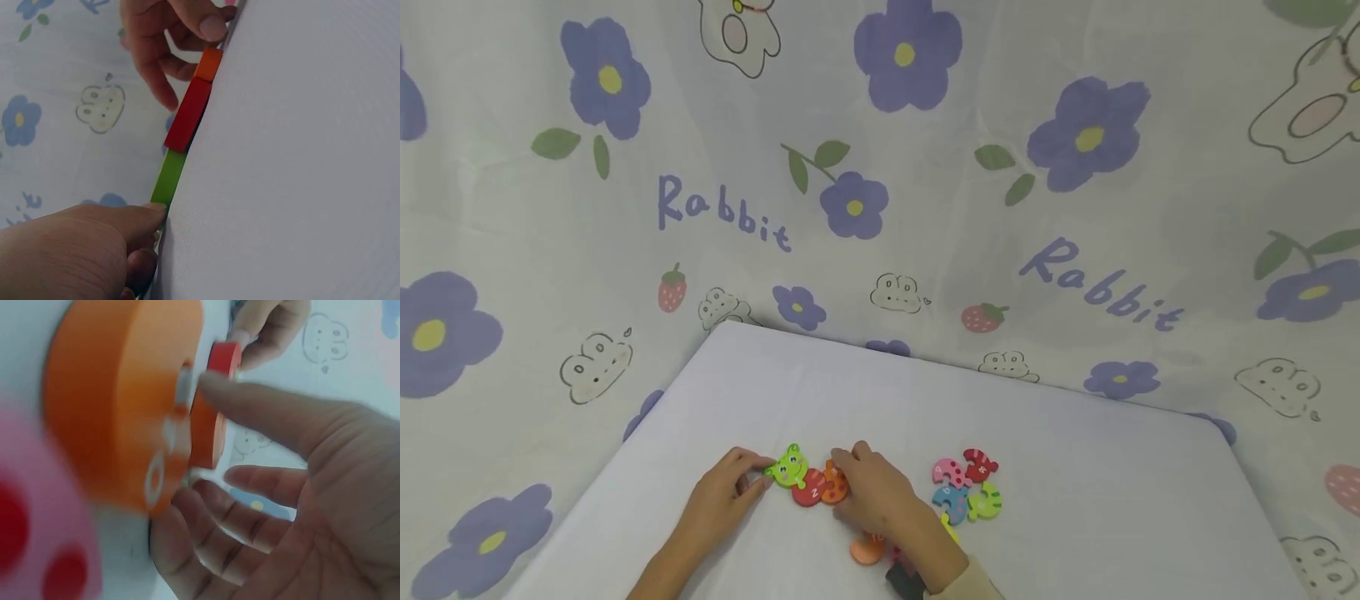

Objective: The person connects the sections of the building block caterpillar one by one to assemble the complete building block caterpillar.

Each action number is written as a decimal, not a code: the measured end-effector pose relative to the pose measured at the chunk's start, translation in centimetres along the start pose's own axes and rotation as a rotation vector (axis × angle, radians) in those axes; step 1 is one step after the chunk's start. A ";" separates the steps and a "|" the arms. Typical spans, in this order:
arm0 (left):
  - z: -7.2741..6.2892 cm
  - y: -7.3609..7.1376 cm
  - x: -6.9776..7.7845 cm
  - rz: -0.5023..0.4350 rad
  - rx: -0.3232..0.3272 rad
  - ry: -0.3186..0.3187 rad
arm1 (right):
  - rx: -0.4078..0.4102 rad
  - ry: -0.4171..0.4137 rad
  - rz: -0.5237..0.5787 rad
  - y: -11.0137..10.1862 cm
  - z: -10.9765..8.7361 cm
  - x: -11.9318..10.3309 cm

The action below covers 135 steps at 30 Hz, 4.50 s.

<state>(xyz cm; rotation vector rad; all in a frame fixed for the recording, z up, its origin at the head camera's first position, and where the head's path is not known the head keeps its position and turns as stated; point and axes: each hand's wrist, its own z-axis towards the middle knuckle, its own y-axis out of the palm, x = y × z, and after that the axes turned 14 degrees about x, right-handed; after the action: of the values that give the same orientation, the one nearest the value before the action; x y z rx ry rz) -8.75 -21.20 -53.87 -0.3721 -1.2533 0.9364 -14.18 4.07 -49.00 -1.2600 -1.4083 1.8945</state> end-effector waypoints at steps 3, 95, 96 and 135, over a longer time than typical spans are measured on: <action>-0.1 0.0 0.0 -0.005 -0.009 -0.009 | -0.022 0.030 0.029 -0.4 -0.4 0.3; 0.1 0.0 -0.2 -0.029 -0.009 0.023 | -0.099 0.123 0.420 -4.8 -6.5 6.9; 0.1 0.0 -0.1 -0.030 -0.008 0.025 | -0.096 0.129 0.414 -4.9 -6.5 7.0; -0.1 0.0 -0.4 -0.023 0.010 0.034 | 0.098 0.244 0.430 -9.0 -10.1 13.5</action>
<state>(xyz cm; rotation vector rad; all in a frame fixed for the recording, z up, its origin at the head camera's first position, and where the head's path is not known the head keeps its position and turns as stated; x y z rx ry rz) -8.67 -21.45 -54.18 -0.3634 -1.2189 0.9127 -13.12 23.01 -46.63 -1.7839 -0.9627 1.9576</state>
